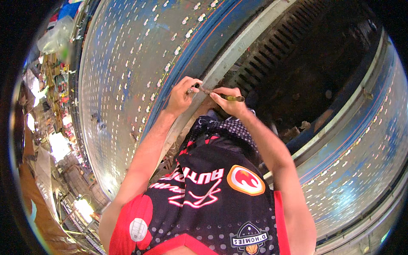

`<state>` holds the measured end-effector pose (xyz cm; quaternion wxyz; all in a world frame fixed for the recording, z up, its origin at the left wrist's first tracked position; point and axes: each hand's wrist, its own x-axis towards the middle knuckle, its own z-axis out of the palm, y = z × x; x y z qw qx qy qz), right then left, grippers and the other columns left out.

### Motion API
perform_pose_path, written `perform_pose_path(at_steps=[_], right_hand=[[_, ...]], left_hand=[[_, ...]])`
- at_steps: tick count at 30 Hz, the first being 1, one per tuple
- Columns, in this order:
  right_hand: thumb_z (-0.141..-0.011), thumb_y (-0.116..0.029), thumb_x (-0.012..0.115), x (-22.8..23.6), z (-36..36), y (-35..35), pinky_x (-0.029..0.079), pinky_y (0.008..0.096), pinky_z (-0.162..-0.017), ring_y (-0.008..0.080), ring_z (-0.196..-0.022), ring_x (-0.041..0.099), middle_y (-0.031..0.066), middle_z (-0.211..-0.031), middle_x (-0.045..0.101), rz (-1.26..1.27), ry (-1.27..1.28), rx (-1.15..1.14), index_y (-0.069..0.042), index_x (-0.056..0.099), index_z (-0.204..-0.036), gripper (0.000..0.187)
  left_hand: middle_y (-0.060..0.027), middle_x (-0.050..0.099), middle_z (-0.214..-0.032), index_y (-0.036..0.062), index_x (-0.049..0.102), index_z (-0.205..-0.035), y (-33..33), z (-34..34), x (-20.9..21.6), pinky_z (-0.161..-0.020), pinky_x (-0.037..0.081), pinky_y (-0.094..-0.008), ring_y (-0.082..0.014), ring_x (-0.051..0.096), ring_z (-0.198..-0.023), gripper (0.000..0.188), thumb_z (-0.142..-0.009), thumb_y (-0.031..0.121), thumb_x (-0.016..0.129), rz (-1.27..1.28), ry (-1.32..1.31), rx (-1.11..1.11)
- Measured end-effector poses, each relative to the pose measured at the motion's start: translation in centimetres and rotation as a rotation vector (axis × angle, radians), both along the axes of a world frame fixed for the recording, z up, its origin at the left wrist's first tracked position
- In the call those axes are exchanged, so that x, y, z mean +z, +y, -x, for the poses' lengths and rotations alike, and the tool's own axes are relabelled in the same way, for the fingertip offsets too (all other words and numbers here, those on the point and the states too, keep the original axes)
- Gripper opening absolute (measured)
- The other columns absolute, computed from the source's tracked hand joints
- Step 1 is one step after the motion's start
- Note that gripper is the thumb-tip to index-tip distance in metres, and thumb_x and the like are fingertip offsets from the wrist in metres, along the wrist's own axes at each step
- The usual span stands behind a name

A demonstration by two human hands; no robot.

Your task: The person uses a wrench to tighten bolts on a large curved metal panel in a workshop. They repeatedly position the wrench and turn it to secure fasteners along the panel's edge.

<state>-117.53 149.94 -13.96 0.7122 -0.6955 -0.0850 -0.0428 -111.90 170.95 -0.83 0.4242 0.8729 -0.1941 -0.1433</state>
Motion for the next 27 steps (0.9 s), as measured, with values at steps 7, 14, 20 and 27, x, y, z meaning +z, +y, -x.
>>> perform_pose_path(at_steps=[7, 14, 20, 27], right_hand=[[-0.100, -0.032, 0.072, 4.4, -3.9, -5.7, 0.057, 0.0408, -0.051, 0.0247, -0.064, 0.072, 0.0051, -0.072, 0.067, 0.816, -0.667, 0.389, -0.009, 0.061, -0.134, 0.042], [-0.097, -0.028, 0.080, 5.3, 1.7, -4.5, 0.053, 0.0413, -0.048, 0.0270, -0.057, 0.067, 0.0063, -0.070, 0.065, 0.709, -0.480, 0.077, -0.008, 0.064, -0.130, 0.042], [-0.100, -0.027, 0.079, 5.8, 7.1, -5.0, 0.057, 0.0422, -0.058, 0.0337, -0.069, 0.077, 0.0170, -0.078, 0.075, 0.674, 0.010, -0.137, -0.007, 0.071, -0.116, 0.027], [-0.100, -0.028, 0.077, 6.4, 2.2, -5.2, 0.062, 0.0440, -0.066, 0.0344, -0.072, 0.077, 0.0168, -0.085, 0.076, 0.722, -0.052, -0.124, -0.012, 0.075, -0.109, 0.019]], left_hand=[[-0.0143, 0.066, -0.109, 0.0066, 0.065, -0.125, -0.9, 0.4, 0.2, -0.080, 0.062, -0.0425, -0.0299, 0.079, -0.100, 0.043, -0.090, -0.015, 0.053, -0.078, -0.074, 0.006], [-0.0161, 0.067, -0.111, 0.0041, 0.066, -0.121, 0.7, 1.3, 3.2, -0.076, 0.060, -0.0416, -0.0324, 0.073, -0.097, 0.027, -0.098, -0.006, 0.059, -0.017, -0.521, 0.098], [-0.0129, 0.066, -0.135, 0.0087, 0.070, -0.135, 8.4, -2.3, 5.2, -0.075, 0.066, -0.0313, -0.0218, 0.075, -0.115, 0.047, -0.094, -0.011, 0.061, 0.094, -0.649, 0.331], [-0.0084, 0.068, -0.135, 0.0145, 0.079, -0.124, 15.4, -2.5, -2.5, -0.090, 0.064, -0.0439, -0.0322, 0.076, -0.109, 0.032, -0.093, 0.020, 0.081, -0.272, -0.422, 0.404]])
